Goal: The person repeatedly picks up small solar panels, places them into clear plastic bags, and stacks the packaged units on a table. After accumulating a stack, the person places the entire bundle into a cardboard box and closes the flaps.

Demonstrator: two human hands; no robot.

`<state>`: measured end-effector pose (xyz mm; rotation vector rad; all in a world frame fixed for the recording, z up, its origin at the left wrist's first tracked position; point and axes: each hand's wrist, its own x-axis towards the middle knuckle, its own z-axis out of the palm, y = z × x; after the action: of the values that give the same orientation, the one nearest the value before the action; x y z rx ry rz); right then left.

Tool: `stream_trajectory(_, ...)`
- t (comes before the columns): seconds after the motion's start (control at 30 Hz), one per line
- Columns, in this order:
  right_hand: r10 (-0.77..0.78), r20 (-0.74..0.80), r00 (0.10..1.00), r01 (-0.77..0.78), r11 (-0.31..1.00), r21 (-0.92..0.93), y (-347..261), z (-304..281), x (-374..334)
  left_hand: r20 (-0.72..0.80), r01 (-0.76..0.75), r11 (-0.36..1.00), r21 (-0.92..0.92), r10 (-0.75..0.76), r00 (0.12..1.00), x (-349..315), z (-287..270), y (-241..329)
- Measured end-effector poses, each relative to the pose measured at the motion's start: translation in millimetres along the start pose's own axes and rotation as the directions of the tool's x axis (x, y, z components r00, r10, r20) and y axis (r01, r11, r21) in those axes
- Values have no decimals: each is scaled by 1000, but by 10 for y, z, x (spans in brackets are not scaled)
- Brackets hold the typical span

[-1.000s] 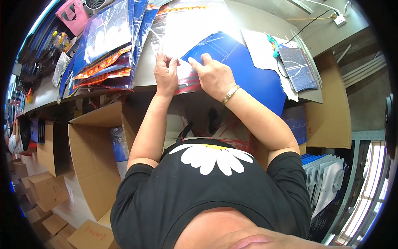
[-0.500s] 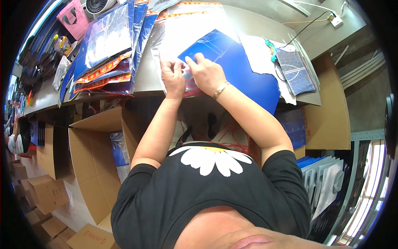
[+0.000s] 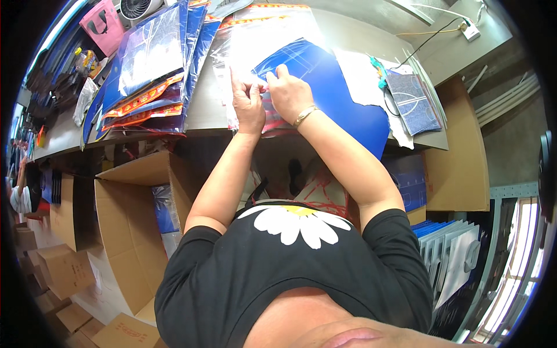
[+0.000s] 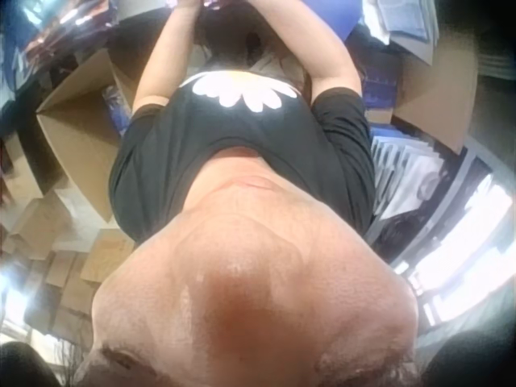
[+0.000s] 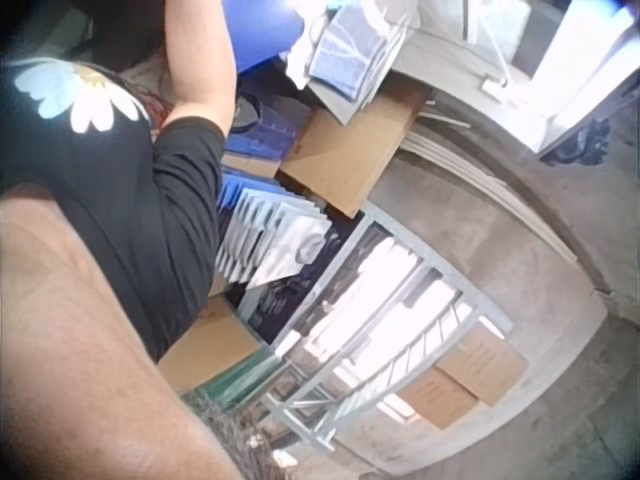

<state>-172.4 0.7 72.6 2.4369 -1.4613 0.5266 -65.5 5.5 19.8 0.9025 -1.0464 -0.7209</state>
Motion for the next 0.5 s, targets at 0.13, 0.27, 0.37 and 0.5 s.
stream_trajectory(0.13,-77,-56,995,74,995,-63,75,-123,-344,-13,5,999,-49,-6,1000,32,-76,-23)
stream_trajectory(0.27,-62,203,977,88,989,-123,310,-381,-622,-3,-2,999,-43,2,1000,2,-96,-2)
stream_trajectory(0.37,-74,147,986,89,991,-102,437,-398,-550,52,-58,998,25,56,997,10,8,-1)
stream_trajectory(0.5,-22,125,992,39,991,-129,238,-790,-72,69,-160,987,27,158,985,197,248,320)
